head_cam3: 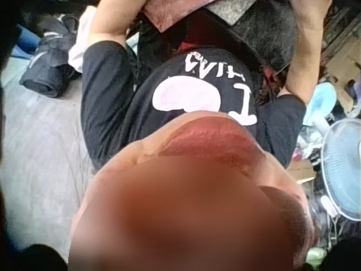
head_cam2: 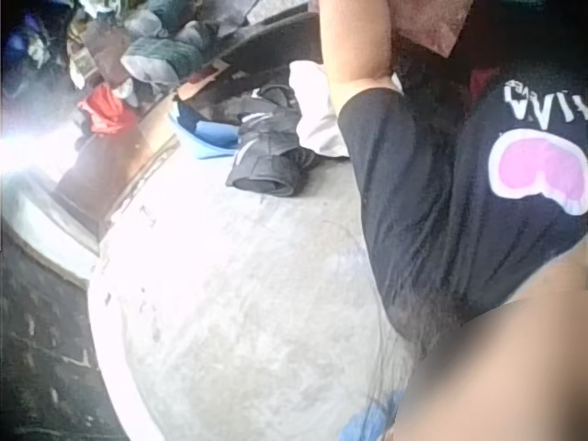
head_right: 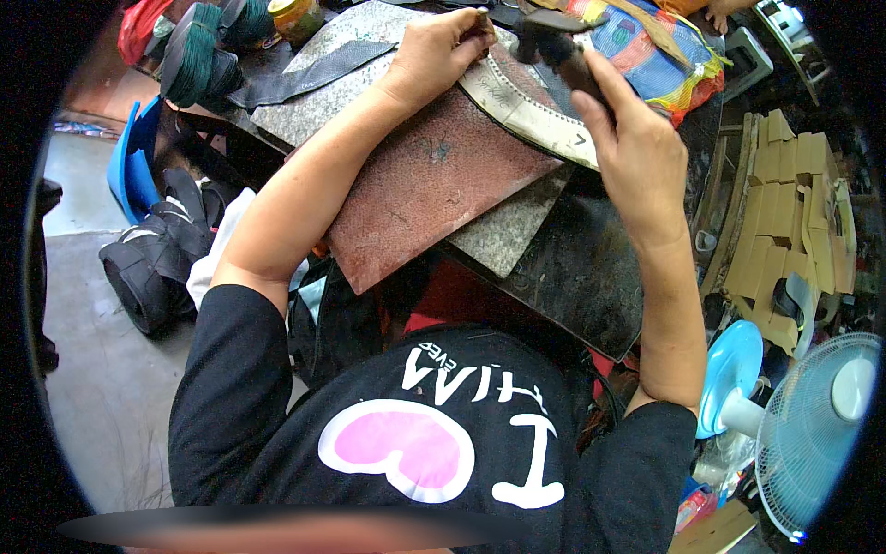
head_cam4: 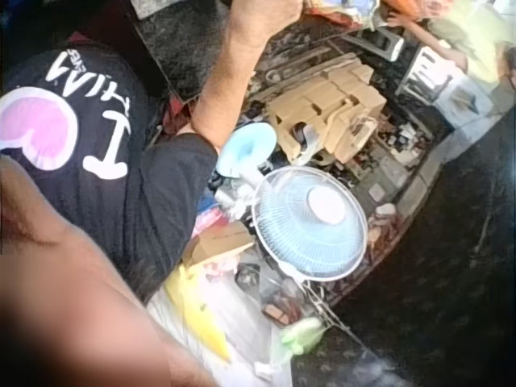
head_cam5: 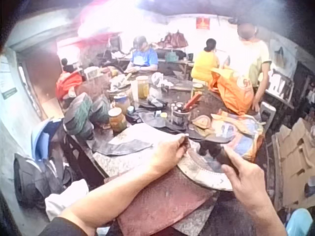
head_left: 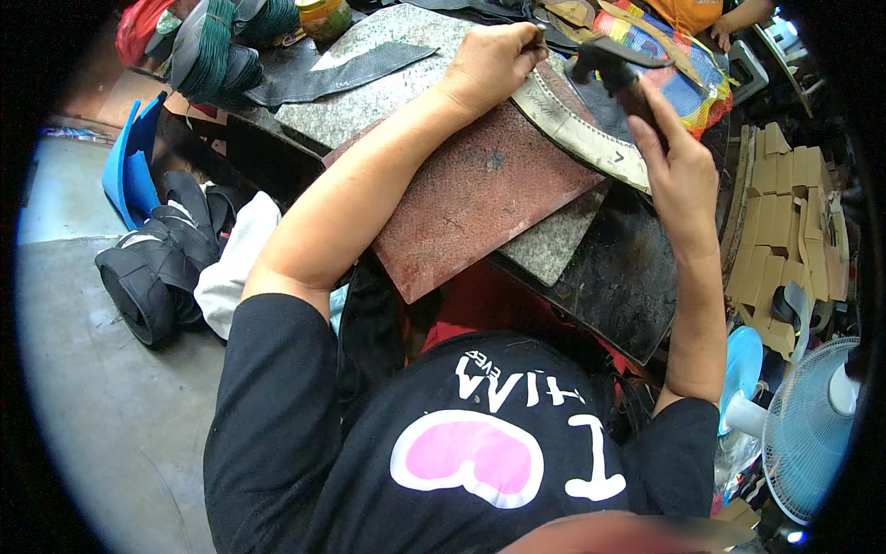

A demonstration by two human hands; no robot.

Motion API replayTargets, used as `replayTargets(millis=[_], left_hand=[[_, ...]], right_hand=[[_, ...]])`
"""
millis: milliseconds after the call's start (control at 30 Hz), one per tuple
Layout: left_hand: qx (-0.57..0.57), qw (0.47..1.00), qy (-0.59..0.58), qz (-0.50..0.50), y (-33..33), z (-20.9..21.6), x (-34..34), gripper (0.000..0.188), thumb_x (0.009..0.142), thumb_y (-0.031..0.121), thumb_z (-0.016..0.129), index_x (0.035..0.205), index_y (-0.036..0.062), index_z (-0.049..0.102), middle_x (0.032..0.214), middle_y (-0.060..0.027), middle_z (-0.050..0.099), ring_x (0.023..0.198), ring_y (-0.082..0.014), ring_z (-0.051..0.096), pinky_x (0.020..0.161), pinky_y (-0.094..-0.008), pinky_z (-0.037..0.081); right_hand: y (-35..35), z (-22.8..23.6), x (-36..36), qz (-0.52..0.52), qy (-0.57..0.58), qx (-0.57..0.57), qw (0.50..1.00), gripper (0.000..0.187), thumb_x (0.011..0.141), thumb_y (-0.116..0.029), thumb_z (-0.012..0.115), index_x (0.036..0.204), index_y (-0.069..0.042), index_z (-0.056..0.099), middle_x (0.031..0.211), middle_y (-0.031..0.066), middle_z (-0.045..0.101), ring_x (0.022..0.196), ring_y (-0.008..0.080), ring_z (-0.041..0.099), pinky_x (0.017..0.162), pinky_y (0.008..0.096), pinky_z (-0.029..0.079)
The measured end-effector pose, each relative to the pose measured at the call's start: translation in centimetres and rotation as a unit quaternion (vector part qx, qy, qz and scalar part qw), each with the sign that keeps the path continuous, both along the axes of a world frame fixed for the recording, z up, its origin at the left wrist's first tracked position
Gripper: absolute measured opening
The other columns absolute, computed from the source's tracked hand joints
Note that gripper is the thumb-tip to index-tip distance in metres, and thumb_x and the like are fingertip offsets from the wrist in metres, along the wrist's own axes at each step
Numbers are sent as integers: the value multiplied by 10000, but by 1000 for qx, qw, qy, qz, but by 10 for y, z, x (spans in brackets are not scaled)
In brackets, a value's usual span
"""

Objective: The person uses a hammer to attach a black strap to a shoe sole on a workbench. They repeatedly position the strap, strike it with the hammer, and adjust the sole and strap during the process.

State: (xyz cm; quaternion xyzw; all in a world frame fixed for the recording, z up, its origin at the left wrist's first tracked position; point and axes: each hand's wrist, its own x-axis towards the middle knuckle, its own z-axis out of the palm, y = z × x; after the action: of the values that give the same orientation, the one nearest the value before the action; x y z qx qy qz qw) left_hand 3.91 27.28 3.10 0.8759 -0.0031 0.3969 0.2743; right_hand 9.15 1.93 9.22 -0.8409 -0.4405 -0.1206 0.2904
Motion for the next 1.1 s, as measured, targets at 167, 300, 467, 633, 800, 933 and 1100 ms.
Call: replayTargets(millis=[167,300,467,633,800,933,1100], left_hand=[[-314,948,49,-32,11,-18,12,144,902,108,673,973,-17,679,806,-123,716,735,-209,726,639,-316,590],[-522,841,24,-138,21,-25,19,185,916,106,677,983,-66,668,845,-118,711,712,-150,712,641,-250,599],[-342,932,81,-87,21,-21,14,201,910,102,684,992,-80,660,845,-116,709,718,-140,710,634,-250,598],[-315,944,75,-67,12,-13,9,187,899,104,692,975,-66,669,818,-113,713,711,-136,708,631,-258,595],[-80,996,24,-30,8,-7,3,187,862,143,709,986,4,685,793,-134,711,693,-191,709,661,-316,569],[19,1000,-16,-10,-1,1,3,177,857,191,701,949,41,679,800,-172,684,745,-331,691,682,-396,550],[73,997,-14,-8,-7,4,-1,170,853,192,685,934,44,663,805,-185,675,775,-366,678,690,-435,545]], right_hand=[[-12,-21,-19,13,8,-69,997,436,949,-381,605,1368,-279,552,1005,150,707,869,350,695,711,445,556],[-5,-20,-25,-26,20,-85,996,428,950,-379,603,1361,-270,558,1005,152,707,871,355,694,711,448,554],[-9,-19,-21,7,10,-68,998,418,950,-377,604,1353,-272,565,998,156,706,871,366,689,714,448,554],[-12,-32,-12,-15,29,-78,996,415,949,-372,608,1349,-266,573,990,166,703,883,370,685,728,445,549],[-6,28,-13,80,-35,63,994,393,934,-232,679,1322,-200,623,1028,169,713,856,273,717,741,355,543],[-4,89,-19,177,-86,233,952,354,1027,-218,520,1350,-82,572,814,76,653,674,132,589,593,270,456],[16,27,-5,2,-38,40,998,434,972,-368,601,1392,-275,539,910,171,707,779,304,700,682,391,543]])
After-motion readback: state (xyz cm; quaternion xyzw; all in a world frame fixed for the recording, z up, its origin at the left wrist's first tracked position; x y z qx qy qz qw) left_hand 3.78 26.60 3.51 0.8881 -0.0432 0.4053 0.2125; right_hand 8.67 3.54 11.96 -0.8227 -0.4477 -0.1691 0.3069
